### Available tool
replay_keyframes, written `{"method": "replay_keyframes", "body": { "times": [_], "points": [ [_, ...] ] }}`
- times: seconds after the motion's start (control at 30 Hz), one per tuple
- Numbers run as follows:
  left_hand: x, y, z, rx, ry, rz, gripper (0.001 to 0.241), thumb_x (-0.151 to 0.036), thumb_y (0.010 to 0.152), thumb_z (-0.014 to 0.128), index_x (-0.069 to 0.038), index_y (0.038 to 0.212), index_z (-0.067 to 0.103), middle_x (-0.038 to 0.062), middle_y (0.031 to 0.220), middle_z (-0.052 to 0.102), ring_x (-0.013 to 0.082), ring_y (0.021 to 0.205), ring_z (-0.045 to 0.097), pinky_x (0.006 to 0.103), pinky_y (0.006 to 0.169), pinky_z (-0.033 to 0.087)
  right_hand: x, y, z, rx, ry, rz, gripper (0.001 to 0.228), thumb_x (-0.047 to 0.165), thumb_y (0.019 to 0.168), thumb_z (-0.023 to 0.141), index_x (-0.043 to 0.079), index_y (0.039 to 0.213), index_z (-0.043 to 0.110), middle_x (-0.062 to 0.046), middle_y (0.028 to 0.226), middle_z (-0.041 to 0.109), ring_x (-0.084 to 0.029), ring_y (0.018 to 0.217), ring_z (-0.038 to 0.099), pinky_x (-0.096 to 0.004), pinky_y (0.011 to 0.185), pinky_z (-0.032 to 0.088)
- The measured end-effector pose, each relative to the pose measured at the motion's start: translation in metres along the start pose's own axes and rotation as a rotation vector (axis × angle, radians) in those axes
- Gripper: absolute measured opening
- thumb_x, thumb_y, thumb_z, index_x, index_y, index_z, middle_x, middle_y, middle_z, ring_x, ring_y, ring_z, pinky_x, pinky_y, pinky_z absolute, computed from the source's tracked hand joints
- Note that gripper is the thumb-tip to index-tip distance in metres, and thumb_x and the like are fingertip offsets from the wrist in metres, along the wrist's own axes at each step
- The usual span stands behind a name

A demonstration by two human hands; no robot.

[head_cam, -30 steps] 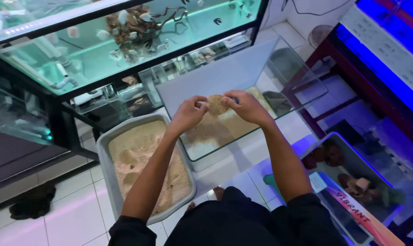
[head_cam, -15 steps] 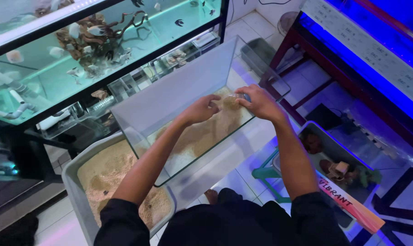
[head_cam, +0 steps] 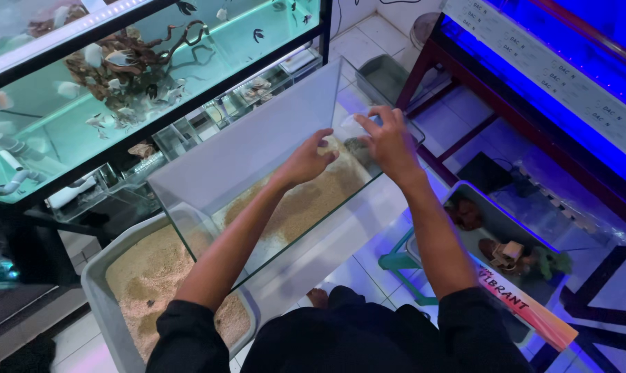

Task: The person scoops sand from a large bin into a small glass aquarium using a plastic cup.

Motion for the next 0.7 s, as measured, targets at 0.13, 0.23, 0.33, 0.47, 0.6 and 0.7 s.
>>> {"method": "replay_keyframes", "body": {
  "times": [0.13, 0.23, 0.33, 0.47, 0.6, 0.7],
  "points": [
    [0.010, -0.011, -0.020, -0.102, -0.031, -0.068, 0.066, -0.044, 0.094, 0.065, -0.032, 0.155, 0.041, 0.015, 0.147, 0.058, 0.0374, 0.129, 0.061, 0.0507, 0.110, 0.049, 0.038, 0.007, -0.008, -0.122, 0.284, 0.047, 0.049, 0.040, 0.097, 0.071, 0.021, 0.142, 0.061, -0.008, 0.117, 0.055, -0.035, 0.113, 0.060, -0.044, 0.096, 0.051],
    [0.008, -0.038, -0.042, -0.266, -0.271, -0.055, 0.046, -0.025, 0.096, 0.064, -0.016, 0.140, 0.057, 0.018, 0.124, 0.068, 0.0234, 0.083, 0.076, 0.0329, 0.072, 0.065, 0.065, 0.013, -0.023, -0.127, 0.609, 0.170, 0.039, 0.039, 0.103, 0.070, 0.010, 0.129, 0.068, -0.016, 0.104, 0.063, -0.042, 0.100, 0.066, -0.049, 0.087, 0.053],
    [0.013, -0.069, -0.065, -0.410, -0.571, -0.001, 0.035, -0.013, 0.097, 0.062, 0.001, 0.128, 0.057, 0.022, 0.108, 0.067, 0.0253, 0.084, 0.074, 0.0328, 0.072, 0.068, 0.091, 0.019, -0.020, -0.006, 0.812, 0.236, 0.039, 0.045, 0.111, 0.054, 0.014, 0.127, 0.071, -0.012, 0.096, 0.070, -0.033, 0.084, 0.071, -0.045, 0.075, 0.054],
    [0.030, -0.120, -0.093, -0.526, -0.700, 0.019, 0.028, -0.009, 0.093, 0.065, 0.001, 0.117, 0.054, 0.017, 0.094, 0.064, 0.0243, 0.074, 0.075, 0.0285, 0.061, 0.068, 0.139, 0.027, -0.011, 0.149, 1.108, 0.321, 0.034, 0.036, 0.111, 0.050, 0.012, 0.119, 0.073, -0.007, 0.072, 0.068, -0.015, 0.056, 0.063, -0.030, 0.056, 0.053],
    [0.046, -0.184, -0.115, -0.654, -0.745, 0.034, 0.034, -0.006, 0.093, 0.066, 0.003, 0.122, 0.053, 0.016, 0.095, 0.063, 0.0231, 0.072, 0.074, 0.0261, 0.057, 0.065, 0.202, 0.035, -0.018, 0.203, 1.236, 0.231, 0.036, 0.030, 0.111, 0.049, 0.005, 0.122, 0.072, -0.011, 0.080, 0.069, -0.014, 0.057, 0.062, -0.030, 0.054, 0.052],
    [0.072, -0.230, -0.126, -0.775, -0.762, 0.069, 0.028, -0.004, 0.095, 0.062, 0.007, 0.121, 0.057, 0.015, 0.092, 0.061, 0.0216, 0.069, 0.072, 0.0258, 0.055, 0.064, 0.257, 0.036, -0.025, 0.290, 1.184, 0.177, 0.034, 0.033, 0.110, 0.050, 0.012, 0.123, 0.073, -0.009, 0.068, 0.067, -0.018, 0.060, 0.066, -0.035, 0.063, 0.054]
  ]
}}
Point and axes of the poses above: each hand's wrist, its own y-axis towards the middle knuckle, its own z-axis out of the palm, x = y × z, the point moved 5 cm from there along y, towards the middle knuckle
